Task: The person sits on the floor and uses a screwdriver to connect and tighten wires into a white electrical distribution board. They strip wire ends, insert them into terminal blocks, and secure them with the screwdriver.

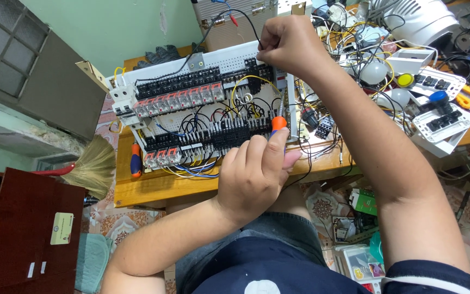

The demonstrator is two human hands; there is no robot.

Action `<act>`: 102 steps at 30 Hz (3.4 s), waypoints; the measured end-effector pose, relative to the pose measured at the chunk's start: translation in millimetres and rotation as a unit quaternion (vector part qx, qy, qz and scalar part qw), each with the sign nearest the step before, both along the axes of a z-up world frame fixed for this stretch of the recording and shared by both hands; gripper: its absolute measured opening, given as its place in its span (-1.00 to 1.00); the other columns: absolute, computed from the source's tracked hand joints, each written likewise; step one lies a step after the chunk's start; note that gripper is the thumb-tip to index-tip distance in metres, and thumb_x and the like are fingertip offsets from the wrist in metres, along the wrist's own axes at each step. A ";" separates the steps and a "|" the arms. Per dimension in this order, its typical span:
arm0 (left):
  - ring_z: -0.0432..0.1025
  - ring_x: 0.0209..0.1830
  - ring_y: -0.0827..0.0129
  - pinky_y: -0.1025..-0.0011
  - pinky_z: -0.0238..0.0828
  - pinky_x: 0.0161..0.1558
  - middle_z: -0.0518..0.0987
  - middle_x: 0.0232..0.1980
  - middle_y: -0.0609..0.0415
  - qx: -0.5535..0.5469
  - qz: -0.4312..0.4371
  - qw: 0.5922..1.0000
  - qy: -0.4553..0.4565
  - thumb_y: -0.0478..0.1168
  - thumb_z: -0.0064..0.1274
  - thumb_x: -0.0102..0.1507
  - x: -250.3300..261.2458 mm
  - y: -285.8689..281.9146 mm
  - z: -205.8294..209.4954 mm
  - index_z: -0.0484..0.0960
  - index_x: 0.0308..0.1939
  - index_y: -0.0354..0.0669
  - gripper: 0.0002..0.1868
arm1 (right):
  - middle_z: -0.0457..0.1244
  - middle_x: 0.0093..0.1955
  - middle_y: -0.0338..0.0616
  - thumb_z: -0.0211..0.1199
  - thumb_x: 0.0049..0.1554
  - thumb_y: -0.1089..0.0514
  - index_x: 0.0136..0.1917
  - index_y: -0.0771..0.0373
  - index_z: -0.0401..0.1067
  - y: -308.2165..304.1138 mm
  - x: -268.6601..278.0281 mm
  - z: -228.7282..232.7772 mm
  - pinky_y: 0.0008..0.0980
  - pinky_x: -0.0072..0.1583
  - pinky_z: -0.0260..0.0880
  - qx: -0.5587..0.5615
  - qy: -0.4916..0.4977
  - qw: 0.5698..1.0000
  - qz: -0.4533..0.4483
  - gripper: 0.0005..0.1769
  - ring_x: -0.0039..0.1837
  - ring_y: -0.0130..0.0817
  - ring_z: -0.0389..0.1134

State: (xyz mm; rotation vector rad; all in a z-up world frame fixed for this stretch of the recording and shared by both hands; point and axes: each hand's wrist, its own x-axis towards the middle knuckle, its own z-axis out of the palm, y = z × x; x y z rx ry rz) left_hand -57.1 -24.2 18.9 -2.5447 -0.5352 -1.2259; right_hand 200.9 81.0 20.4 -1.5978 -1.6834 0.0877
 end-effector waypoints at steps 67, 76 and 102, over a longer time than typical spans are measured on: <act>0.19 -0.51 0.39 0.41 0.10 -0.50 0.30 -0.35 0.20 0.144 0.069 0.984 0.082 0.07 -0.12 0.51 26.7 35.1 -7.7 0.51 0.02 -0.05 -0.69 | 0.22 -0.12 -0.18 0.58 -0.08 0.19 -0.29 0.17 0.61 36.1 17.7 -24.7 -0.17 -0.19 0.30 0.001 -0.088 0.996 0.014 -0.86 -0.16 -0.20 0.33; 0.31 -0.25 0.29 0.37 0.19 -0.37 0.39 -0.06 0.05 0.083 0.100 0.984 0.123 0.13 0.10 0.25 45.6 31.0 21.4 0.40 0.04 -0.07 -0.53 | 0.23 -0.13 -0.19 0.57 -0.08 0.18 -0.29 0.16 0.62 32.9 16.9 -16.9 -0.18 -0.14 0.32 -0.027 -0.079 0.996 0.015 -0.88 -0.17 -0.22 0.33; 0.29 -0.40 0.44 0.43 0.19 -0.41 0.44 -0.17 0.15 0.153 0.153 0.974 0.073 0.18 -0.30 0.57 53.1 34.1 8.2 0.29 0.53 -0.04 -0.44 | 0.37 -0.15 -0.21 0.53 0.04 0.09 -0.19 0.10 0.64 14.3 7.5 1.7 -0.19 -0.02 0.29 -0.115 -0.064 0.991 -0.019 -0.89 0.02 -0.25 0.30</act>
